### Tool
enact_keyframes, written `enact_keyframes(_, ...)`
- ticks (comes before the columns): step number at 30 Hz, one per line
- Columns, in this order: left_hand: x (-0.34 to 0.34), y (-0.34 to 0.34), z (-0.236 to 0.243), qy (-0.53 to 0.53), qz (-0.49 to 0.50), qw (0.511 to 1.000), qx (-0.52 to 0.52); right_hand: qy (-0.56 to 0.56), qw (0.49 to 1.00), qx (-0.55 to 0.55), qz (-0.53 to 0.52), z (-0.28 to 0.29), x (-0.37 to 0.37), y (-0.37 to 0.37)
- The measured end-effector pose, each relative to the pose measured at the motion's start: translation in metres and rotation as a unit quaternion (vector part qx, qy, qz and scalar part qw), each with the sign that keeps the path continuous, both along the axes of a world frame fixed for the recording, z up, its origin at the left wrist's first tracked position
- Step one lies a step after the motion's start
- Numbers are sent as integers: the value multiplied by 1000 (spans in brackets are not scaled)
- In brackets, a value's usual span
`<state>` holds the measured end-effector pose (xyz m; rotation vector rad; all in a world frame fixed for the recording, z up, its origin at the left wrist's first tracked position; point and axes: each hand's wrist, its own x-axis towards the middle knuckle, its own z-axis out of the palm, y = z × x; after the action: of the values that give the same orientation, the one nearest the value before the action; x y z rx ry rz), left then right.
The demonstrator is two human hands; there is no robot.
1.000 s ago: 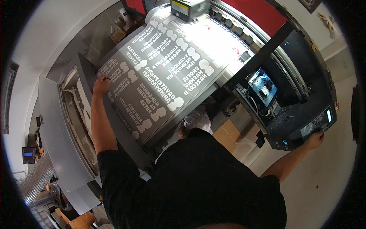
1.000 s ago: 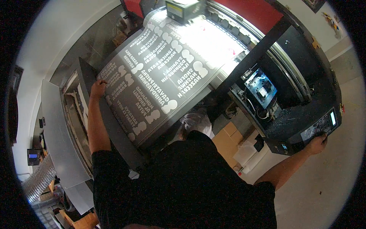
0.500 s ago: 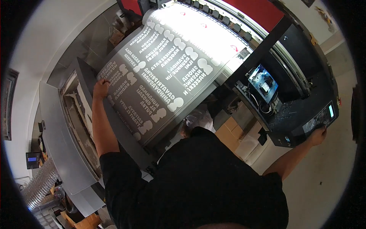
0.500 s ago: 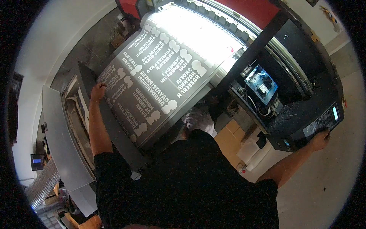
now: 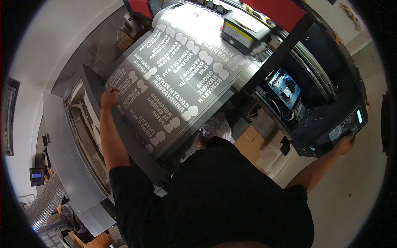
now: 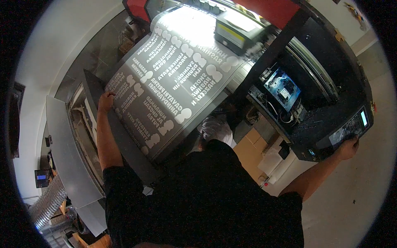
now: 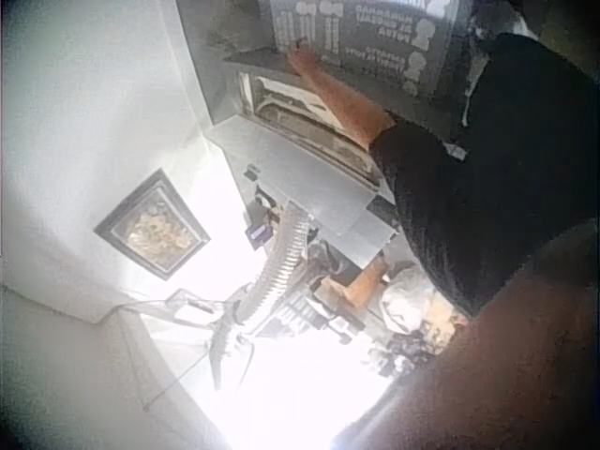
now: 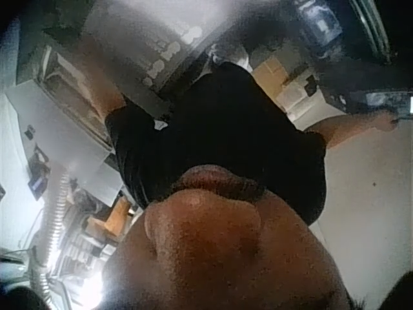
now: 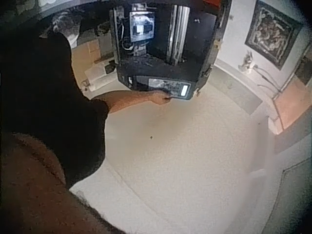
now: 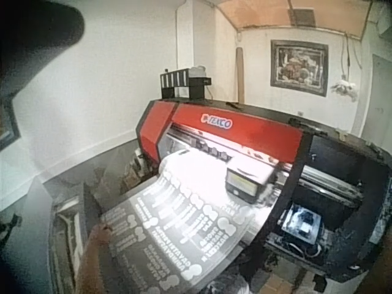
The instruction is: The recorder is monitoring and managing the output of a large-format digital printing machine, checking the printed media as it emerges.
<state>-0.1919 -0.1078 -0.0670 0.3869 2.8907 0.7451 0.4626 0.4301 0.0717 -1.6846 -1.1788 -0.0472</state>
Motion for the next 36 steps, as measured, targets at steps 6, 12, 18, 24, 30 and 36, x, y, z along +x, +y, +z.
enact_keyframes(6,-9,-7,-11,13,1,1000,-1,-4,1000,4,9,-4,6,8)
enact_keyframes(12,-4,-1,-3,4,6,1000,-5,-14,1000,16,5,-6,7,9)
enact_keyframes(18,-3,-5,-6,-20,23,1000,1,-8,1000,2,2,-2,6,6)
enact_keyframes(24,-5,-8,-9,1,-7,1000,5,-10,999,26,20,0,6,4)
enact_keyframes(30,-9,-5,-9,-15,20,1000,6,5,1000,13,13,3,-4,1)
enact_keyframes(36,-26,4,-2,-29,7,999,22,0,1000,16,2,-3,14,19)
